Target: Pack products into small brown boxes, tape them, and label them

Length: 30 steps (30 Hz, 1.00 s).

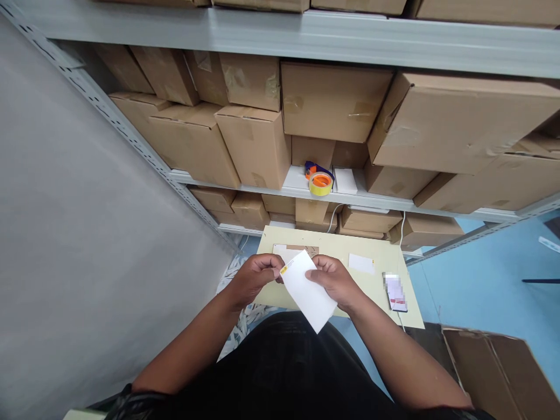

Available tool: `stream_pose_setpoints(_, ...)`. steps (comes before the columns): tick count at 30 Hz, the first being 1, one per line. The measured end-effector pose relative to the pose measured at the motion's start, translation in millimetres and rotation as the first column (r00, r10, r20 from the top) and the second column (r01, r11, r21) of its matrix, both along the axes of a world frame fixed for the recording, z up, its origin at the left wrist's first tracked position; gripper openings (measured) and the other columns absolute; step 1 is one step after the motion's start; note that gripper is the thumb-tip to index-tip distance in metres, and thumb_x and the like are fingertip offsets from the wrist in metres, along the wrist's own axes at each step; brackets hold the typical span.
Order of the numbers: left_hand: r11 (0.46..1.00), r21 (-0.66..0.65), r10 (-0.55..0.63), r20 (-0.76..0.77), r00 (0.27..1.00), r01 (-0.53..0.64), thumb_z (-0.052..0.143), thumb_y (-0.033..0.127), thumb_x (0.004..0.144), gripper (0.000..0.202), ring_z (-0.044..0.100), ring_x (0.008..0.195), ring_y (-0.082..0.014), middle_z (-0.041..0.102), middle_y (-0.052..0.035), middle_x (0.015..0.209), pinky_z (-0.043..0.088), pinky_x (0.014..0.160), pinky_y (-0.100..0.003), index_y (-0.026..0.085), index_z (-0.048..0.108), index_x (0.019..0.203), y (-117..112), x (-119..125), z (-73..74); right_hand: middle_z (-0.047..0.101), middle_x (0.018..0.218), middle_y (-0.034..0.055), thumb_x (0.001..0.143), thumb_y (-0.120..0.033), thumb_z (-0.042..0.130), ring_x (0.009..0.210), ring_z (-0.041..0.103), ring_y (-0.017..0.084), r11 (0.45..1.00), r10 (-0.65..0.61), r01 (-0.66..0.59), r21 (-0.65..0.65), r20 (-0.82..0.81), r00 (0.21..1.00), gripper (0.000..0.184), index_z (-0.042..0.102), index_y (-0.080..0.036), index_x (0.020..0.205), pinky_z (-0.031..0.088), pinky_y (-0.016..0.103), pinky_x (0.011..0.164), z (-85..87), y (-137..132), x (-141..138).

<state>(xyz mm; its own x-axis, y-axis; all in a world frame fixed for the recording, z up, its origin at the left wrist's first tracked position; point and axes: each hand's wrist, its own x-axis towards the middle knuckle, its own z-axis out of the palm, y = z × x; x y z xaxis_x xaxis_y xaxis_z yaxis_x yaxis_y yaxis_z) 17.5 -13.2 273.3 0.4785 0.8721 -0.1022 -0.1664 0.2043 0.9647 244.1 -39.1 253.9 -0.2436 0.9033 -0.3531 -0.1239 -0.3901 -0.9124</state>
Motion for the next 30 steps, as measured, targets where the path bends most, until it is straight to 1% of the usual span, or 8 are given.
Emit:
stream_pose_setpoints(3, 0.996, 0.078, 0.045, 0.030, 0.999, -0.047, 0.066, 0.022, 0.076, 0.009, 0.057, 0.072, -0.0148, 0.064, -0.0019, 0.073, 0.045, 0.074, -0.029, 0.016, 0.068, 0.070, 2, 3, -10.3, 0.067, 0.084, 0.0025, 0.076, -0.045, 0.079, 0.073, 0.063, 0.019, 0.988, -0.064, 0.035, 0.150, 0.195, 0.979, 0.034, 0.066, -0.021, 0.096, 0.050, 0.032, 0.067, -9.8, 4, -9)
stream_pose_setpoints(4, 0.991, 0.113, 0.069, 0.026, 0.997, -0.072, 0.066, 0.022, 0.077, 0.009, 0.056, 0.074, -0.0148, 0.063, -0.0016, 0.075, 0.045, 0.075, -0.029, 0.016, 0.068, 0.070, 2, 5, -14.2, 0.068, 0.092, 0.0041, 0.075, -0.044, 0.079, 0.082, 0.063, 0.021, 0.961, -0.154, 0.076, 0.265, 0.286, 0.946, 0.037, 0.065, -0.022, 0.102, 0.051, 0.034, 0.073, -13.3, 4, -13)
stream_pose_setpoints(6, 0.972, 0.199, 0.127, -0.004, 0.992, -0.123, 0.065, 0.021, 0.078, 0.009, 0.055, 0.077, -0.0149, 0.060, -0.0013, 0.078, 0.044, 0.076, -0.029, 0.017, 0.068, 0.070, 2, 7, -22.0, 0.065, 0.103, 0.0062, 0.078, -0.041, 0.078, 0.095, 0.061, 0.023, 0.856, -0.349, 0.119, 0.504, 0.393, 0.851, 0.036, 0.064, -0.024, 0.107, 0.051, 0.037, 0.083, -18.8, 3, -21)
stream_pose_setpoints(8, 0.945, 0.287, 0.183, -0.057, 0.982, -0.159, 0.065, 0.020, 0.080, 0.010, 0.054, 0.079, -0.0151, 0.057, -0.0011, 0.081, 0.043, 0.076, -0.029, 0.018, 0.068, 0.070, 2, 10, -29.0, 0.064, 0.102, 0.0061, 0.086, -0.040, 0.071, 0.094, 0.060, 0.022, 0.788, -0.371, 0.055, 0.613, 0.401, 0.837, 0.022, 0.064, -0.024, 0.100, 0.050, 0.037, 0.085, -21.0, -1, -29)
stream_pose_setpoints(12, 0.907, 0.366, 0.270, -0.120, 0.955, -0.210, 0.065, 0.021, 0.082, 0.011, 0.055, 0.080, -0.0154, 0.054, -0.0009, 0.083, 0.044, 0.076, -0.029, 0.019, 0.068, 0.072, 0, 12, -37.3, 0.066, 0.085, 0.0029, 0.093, -0.042, 0.064, 0.080, 0.061, 0.019, 0.809, -0.195, -0.060, 0.585, 0.362, 0.912, 0.019, 0.066, -0.024, 0.089, 0.050, 0.032, 0.076, -19.6, -5, -44)
stream_pose_setpoints(16, 0.900, 0.378, 0.287, -0.135, 0.949, -0.218, 0.064, 0.024, 0.084, 0.013, 0.056, 0.082, -0.0162, 0.056, -0.0016, 0.083, 0.046, 0.078, -0.029, 0.019, 0.067, 0.072, 0, 5, -41.8, 0.070, 0.080, 0.0023, 0.093, -0.040, 0.064, 0.076, 0.063, 0.019, 0.834, -0.239, -0.027, 0.551, 0.404, 0.883, 0.019, 0.070, -0.024, 0.084, 0.050, 0.032, 0.073, -20.0, -1, -57)
stream_pose_setpoints(23, 0.892, 0.376, 0.333, -0.170, 0.928, -0.251, 0.062, 0.022, 0.084, 0.013, 0.058, 0.084, -0.0165, 0.058, -0.0018, 0.086, 0.046, 0.081, -0.029, 0.019, 0.067, 0.073, 2, -18, -53.7, 0.075, 0.090, 0.0059, 0.094, -0.027, 0.059, 0.085, 0.068, 0.024, 0.720, -0.255, -0.225, 0.657, 0.551, 0.794, 0.014, 0.073, -0.026, 0.092, 0.052, 0.037, 0.081, -24.6, 9, -76)
stream_pose_setpoints(30, 0.882, 0.401, 0.363, -0.239, 0.901, -0.249, 0.063, 0.022, 0.085, 0.012, 0.058, 0.085, -0.0162, 0.058, -0.0018, 0.087, 0.046, 0.079, -0.028, 0.020, 0.069, 0.075, 2, -38, -55.9, 0.076, 0.091, 0.0056, 0.093, -0.027, 0.061, 0.084, 0.070, 0.023, 0.682, -0.177, -0.338, 0.648, 0.594, 0.785, 0.014, 0.074, -0.027, 0.098, 0.054, 0.037, 0.081, -30.2, 22, -87)
